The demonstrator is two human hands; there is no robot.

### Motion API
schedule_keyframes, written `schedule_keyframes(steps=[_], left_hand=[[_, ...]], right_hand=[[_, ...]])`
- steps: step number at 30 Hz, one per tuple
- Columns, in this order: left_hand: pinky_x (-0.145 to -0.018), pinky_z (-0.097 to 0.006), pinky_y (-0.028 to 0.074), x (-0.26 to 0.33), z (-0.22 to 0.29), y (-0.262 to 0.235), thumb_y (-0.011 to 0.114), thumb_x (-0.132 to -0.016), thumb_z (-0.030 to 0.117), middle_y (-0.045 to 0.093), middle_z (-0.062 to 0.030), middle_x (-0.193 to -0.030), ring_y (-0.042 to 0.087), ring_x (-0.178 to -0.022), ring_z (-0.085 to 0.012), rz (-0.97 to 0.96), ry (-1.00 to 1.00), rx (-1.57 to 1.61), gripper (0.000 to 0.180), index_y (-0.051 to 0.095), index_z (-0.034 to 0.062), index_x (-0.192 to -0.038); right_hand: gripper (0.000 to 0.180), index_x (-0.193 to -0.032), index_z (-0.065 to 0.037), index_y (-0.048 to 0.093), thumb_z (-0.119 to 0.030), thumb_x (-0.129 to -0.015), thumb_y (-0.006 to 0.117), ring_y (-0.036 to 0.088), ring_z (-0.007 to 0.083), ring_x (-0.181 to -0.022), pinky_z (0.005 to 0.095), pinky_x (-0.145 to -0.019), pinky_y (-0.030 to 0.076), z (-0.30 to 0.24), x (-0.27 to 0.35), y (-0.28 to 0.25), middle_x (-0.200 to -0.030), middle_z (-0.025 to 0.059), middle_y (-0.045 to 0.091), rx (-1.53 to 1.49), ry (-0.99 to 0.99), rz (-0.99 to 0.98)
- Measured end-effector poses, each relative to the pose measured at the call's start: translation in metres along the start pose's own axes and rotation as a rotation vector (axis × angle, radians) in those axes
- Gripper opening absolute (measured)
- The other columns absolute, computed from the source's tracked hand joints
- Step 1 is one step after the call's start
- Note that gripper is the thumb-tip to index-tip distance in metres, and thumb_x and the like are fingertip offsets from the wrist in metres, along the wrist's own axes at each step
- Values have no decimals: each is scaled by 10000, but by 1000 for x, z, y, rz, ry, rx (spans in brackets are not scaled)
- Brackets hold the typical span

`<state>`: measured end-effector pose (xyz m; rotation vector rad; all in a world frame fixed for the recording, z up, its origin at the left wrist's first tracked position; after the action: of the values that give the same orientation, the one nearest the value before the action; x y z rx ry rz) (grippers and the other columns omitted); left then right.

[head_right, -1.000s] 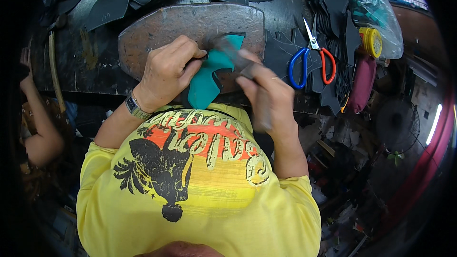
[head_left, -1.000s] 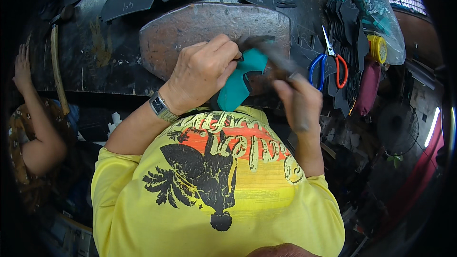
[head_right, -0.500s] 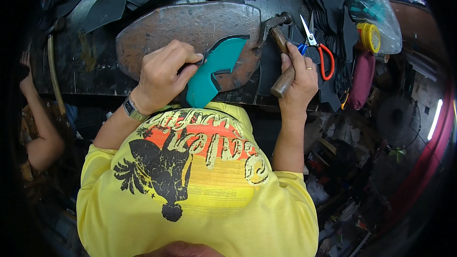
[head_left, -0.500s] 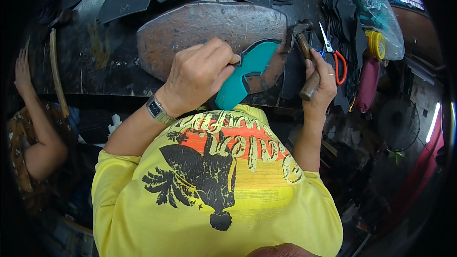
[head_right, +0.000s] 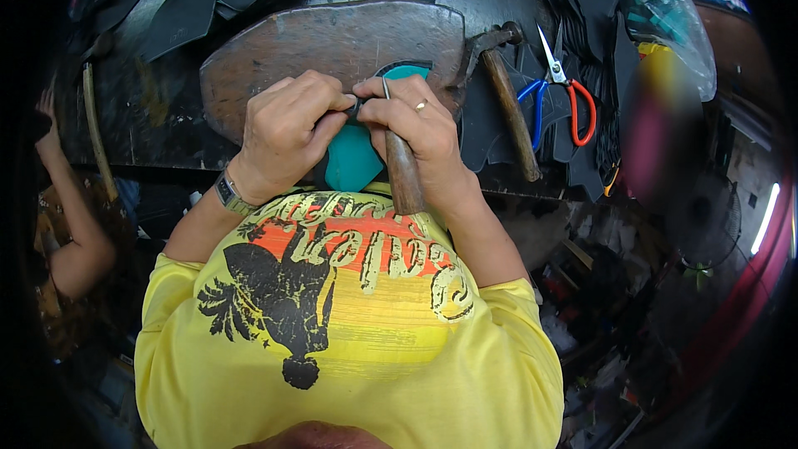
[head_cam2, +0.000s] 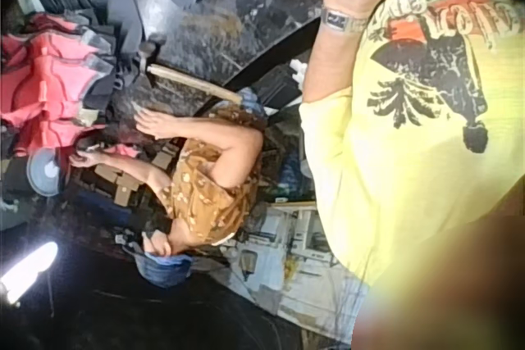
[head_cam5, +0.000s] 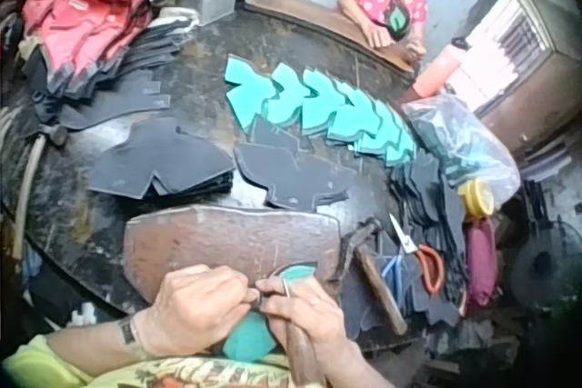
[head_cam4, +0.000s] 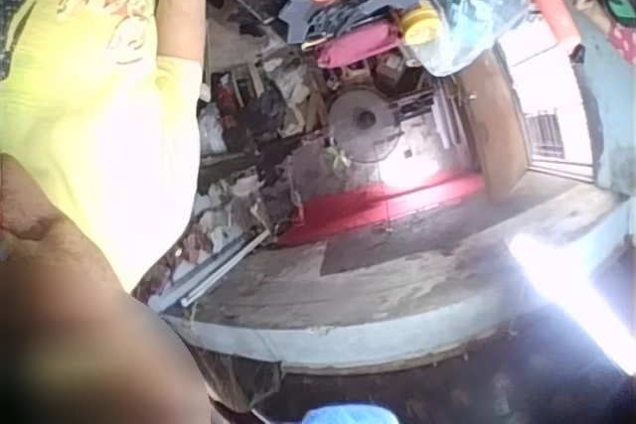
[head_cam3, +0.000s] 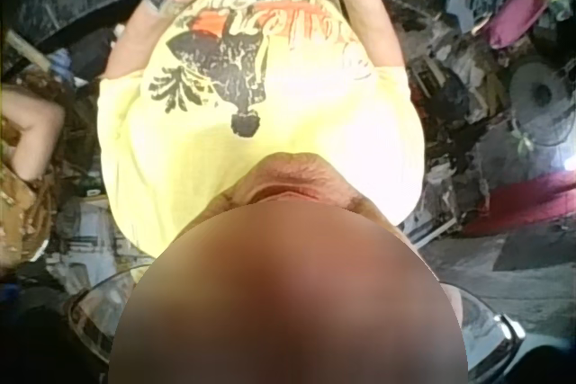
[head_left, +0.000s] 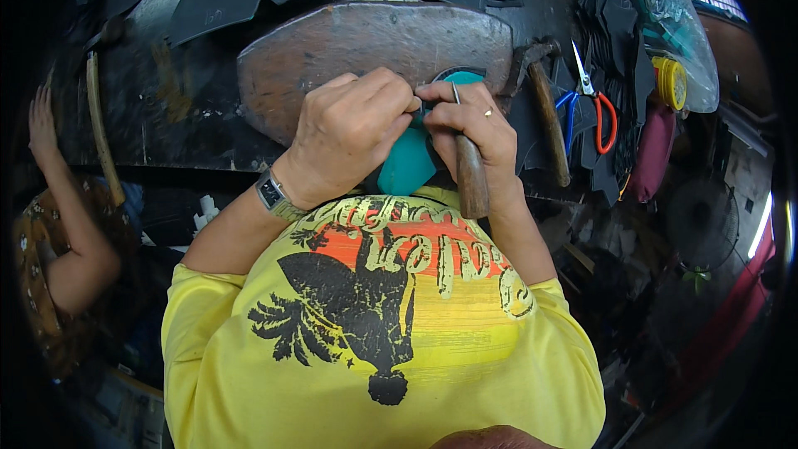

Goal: The person uses a small hammer to repeatedly tap and shape a green rubber piece on a wooden block. They rotate the piece and continue tapping along its edges to refine its contour.

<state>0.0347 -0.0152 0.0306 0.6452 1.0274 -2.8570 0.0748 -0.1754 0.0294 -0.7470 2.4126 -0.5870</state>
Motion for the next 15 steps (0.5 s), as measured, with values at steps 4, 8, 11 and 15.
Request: schedule_keyframes(steps=[4, 8, 11, 15], left_hand=[[-746, -392, 489, -2, -1, -1, 814, -767, 7, 707, -73, -887, 676, -827, -276, -8, -8, -58, 190, 707, 55, -916], [-767, -393, 455, -4, -5, -1, 814, -774, 31, 689, -61, -873, 637, -833, -273, -5, -67, -23, 165, 705, 54, -896], [-779, -392, 453, -4, -8, -3, 807, -793, 56, 689, -60, -910, 637, -855, -268, -51, -119, -35, 140, 709, 53, -893], [-826, -391, 450, -8, -12, -7, 802, -809, 91, 682, -66, -952, 638, -915, -268, -161, -105, 10, 136, 723, 53, -913]], right_hand=[[253, -970, -38, 693, 40, -752, 794, 693, 302, -957, 377, -813, 560, -1, 2, 3, -1064, 137, 751, 36, -7, 22], [250, -954, -42, 693, 22, -735, 795, 697, 297, -944, 382, -799, 562, -1, 4, 6, -1043, 127, 755, 83, -5, 47], [251, -947, -46, 695, 13, -725, 795, 697, 288, -928, 380, -789, 561, -1, 4, 7, -1027, 124, 758, 95, -26, 78], [241, -940, -48, 695, -3, -726, 794, 692, 282, -888, 374, -764, 557, -3, 5, 8, -964, 112, 751, 97, -65, 88]])
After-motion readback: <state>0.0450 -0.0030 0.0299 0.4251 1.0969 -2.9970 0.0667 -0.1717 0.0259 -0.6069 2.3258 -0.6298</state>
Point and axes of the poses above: each hand's wrist, its own x-axis away from the middle knuckle, its own y-axis out of the palm, z = x × y, the point moved 6 cm from there along -x, towards the middle knuckle
